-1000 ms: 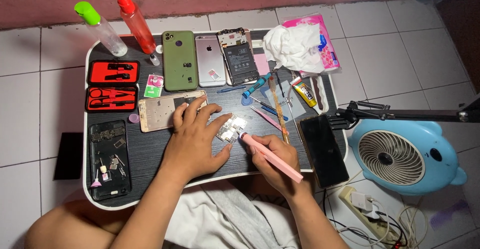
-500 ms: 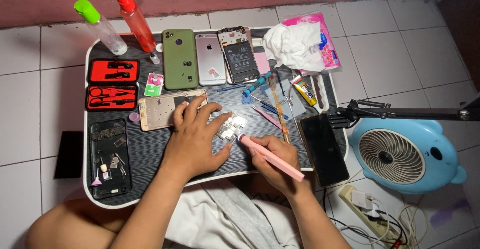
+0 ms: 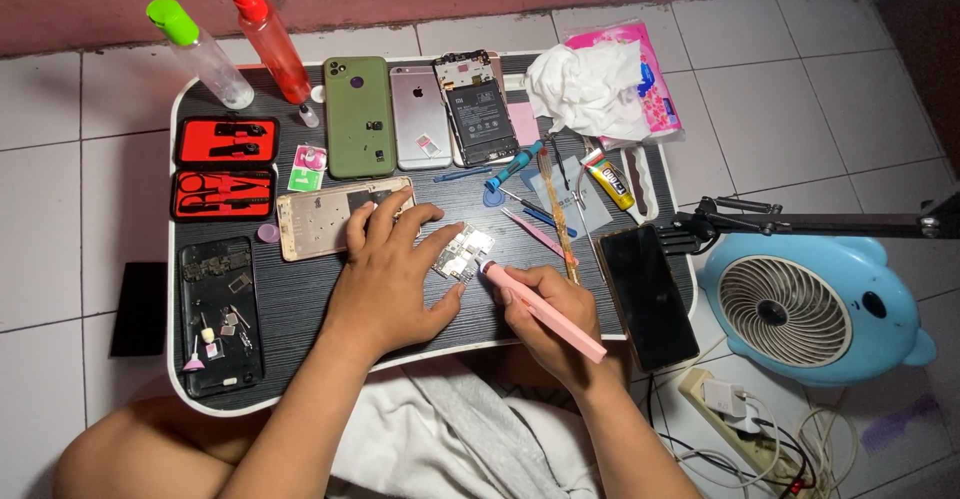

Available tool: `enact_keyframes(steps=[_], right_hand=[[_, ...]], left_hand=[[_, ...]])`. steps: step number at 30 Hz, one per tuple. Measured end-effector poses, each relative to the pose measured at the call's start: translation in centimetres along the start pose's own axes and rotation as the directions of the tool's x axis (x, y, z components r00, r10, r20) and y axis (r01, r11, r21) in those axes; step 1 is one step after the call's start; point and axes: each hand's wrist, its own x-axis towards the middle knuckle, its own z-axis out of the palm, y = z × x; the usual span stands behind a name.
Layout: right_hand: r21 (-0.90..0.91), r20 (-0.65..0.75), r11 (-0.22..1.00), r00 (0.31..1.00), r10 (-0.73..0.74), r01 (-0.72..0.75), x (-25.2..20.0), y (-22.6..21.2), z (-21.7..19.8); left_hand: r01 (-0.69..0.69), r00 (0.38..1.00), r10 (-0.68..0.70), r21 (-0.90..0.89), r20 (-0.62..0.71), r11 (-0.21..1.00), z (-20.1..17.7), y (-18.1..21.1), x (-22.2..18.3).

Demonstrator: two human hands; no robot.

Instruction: Repairing a small electronic circuit board using a specialized tool on a portable desk.

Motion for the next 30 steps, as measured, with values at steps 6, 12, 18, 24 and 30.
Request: enact_keyframes(steps=[6,12,18,24,30], right_hand=[[-0.002,0.013,1.0,1.0,-0.004,0.004,-0.01,-0.03,-0.15],[0.042,0.036,0.999,0.999,-0.027,0.026,-0.25,0.03,-0.27],[0.014,0.019,1.0,1.0,0.005,-0.006,-0.37,0.45,-0.26],[-0.009,0.005,1.0,1.0,0.016,-0.016,-0.15,-0.14,-0.16],[-0.015,0.004,1.0,1.0,0.008,-0.008,-0.06,-0.18,-0.12]], left_hand=[[0.004,1.0,-0.004,-0.003,0.002,1.0,-0.03,0.03,-0.04],[0.005,1.0,-0.005,0.009,-0.001,1.0,0.08,0.02,-0.04],[0.008,1.0,-0.008,0.002,0.005,1.0,-0.05,0.05,-0.01],[0.007,1.0,-0.007,-0.001,0.001,1.0,-0.05,0.09,-0.03],[0.004,1.0,-0.004,-0.004,-0.009,1.0,-0.04,0.07,-0.03]])
